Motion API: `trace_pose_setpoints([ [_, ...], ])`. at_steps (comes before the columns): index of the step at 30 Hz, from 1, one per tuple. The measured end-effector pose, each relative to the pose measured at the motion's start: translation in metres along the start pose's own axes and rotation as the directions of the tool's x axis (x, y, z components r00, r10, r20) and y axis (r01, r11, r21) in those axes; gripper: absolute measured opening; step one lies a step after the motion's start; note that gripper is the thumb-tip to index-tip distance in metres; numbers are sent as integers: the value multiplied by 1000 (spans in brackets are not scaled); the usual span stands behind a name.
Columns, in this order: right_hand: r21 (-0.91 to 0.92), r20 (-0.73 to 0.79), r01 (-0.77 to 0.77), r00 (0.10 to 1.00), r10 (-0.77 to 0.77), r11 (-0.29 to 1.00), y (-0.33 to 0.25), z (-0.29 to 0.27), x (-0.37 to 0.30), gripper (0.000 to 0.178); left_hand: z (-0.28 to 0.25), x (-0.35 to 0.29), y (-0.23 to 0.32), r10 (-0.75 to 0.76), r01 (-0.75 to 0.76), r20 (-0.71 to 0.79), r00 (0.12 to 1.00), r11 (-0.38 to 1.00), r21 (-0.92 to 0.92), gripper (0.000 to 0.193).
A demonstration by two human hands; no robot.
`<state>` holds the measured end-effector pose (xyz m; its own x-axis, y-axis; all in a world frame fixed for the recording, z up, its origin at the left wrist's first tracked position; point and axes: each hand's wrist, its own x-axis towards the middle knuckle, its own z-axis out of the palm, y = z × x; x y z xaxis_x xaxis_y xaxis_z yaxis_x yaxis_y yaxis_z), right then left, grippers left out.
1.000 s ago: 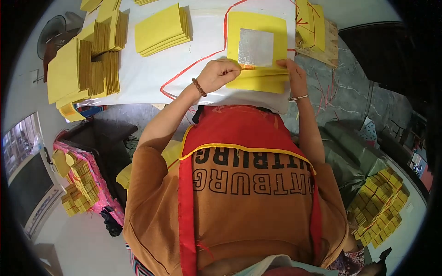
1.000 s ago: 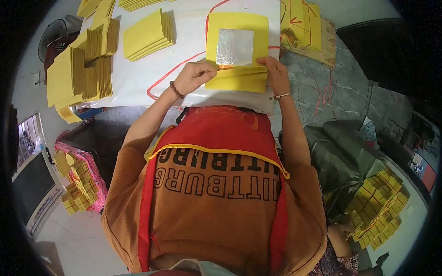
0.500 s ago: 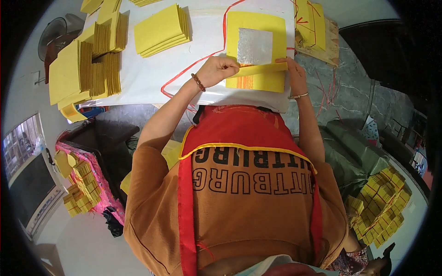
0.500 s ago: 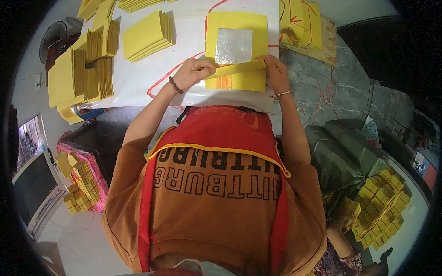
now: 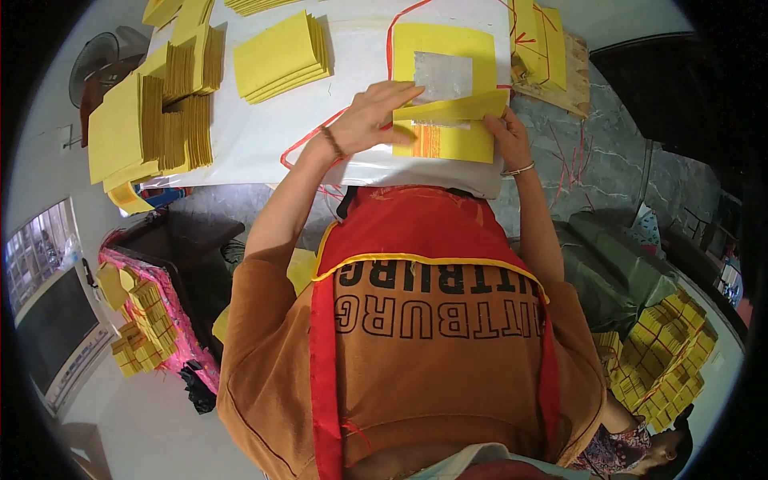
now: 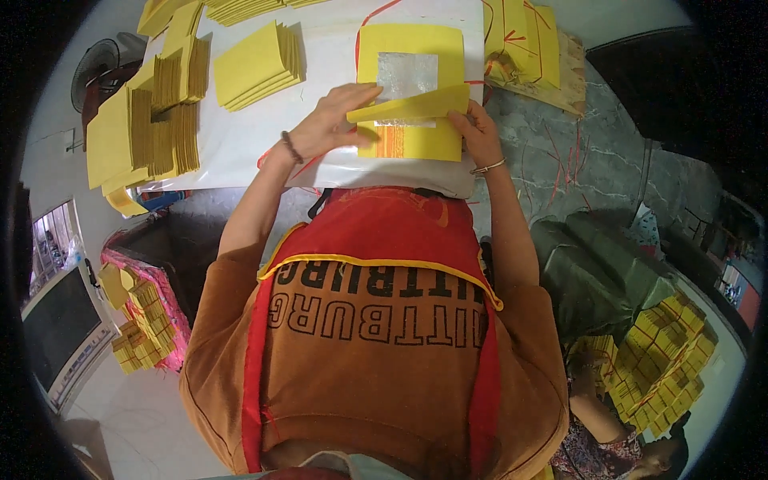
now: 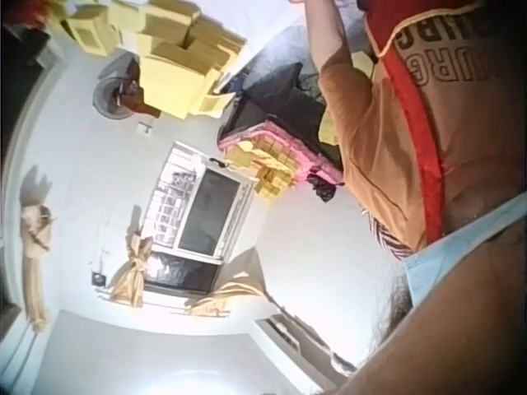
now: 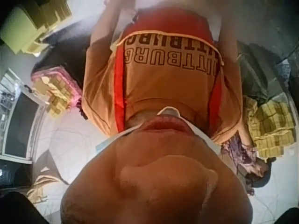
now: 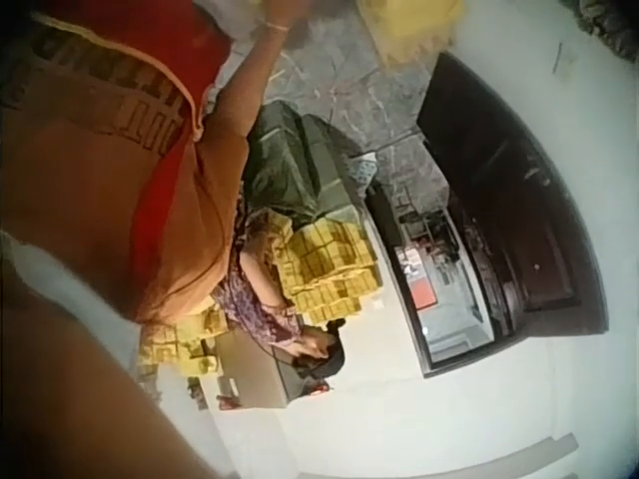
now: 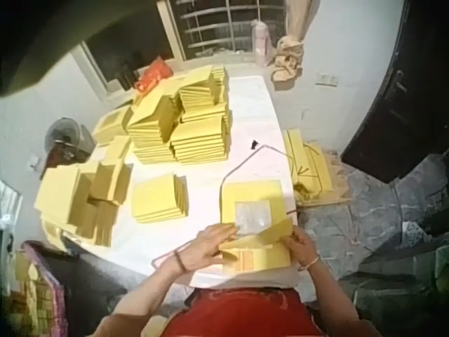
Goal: Folding and stacking joss paper sheets at a work table.
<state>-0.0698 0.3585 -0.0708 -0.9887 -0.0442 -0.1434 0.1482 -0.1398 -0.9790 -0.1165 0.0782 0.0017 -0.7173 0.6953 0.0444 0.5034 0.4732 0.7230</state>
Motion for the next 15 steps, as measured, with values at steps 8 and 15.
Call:
trace_pose_setpoints([
  [8, -662, 152, 501, 818, -555, 557, -34, 3, 4, 36, 10, 9, -13, 166, -108, -189, 968, 952, 285, 36],
  [15, -724, 442, 600, 782, -439, 340, -47, 0, -9, 25, 11, -13, 6, 181, -131, -156, 971, 949, 287, 36],
])
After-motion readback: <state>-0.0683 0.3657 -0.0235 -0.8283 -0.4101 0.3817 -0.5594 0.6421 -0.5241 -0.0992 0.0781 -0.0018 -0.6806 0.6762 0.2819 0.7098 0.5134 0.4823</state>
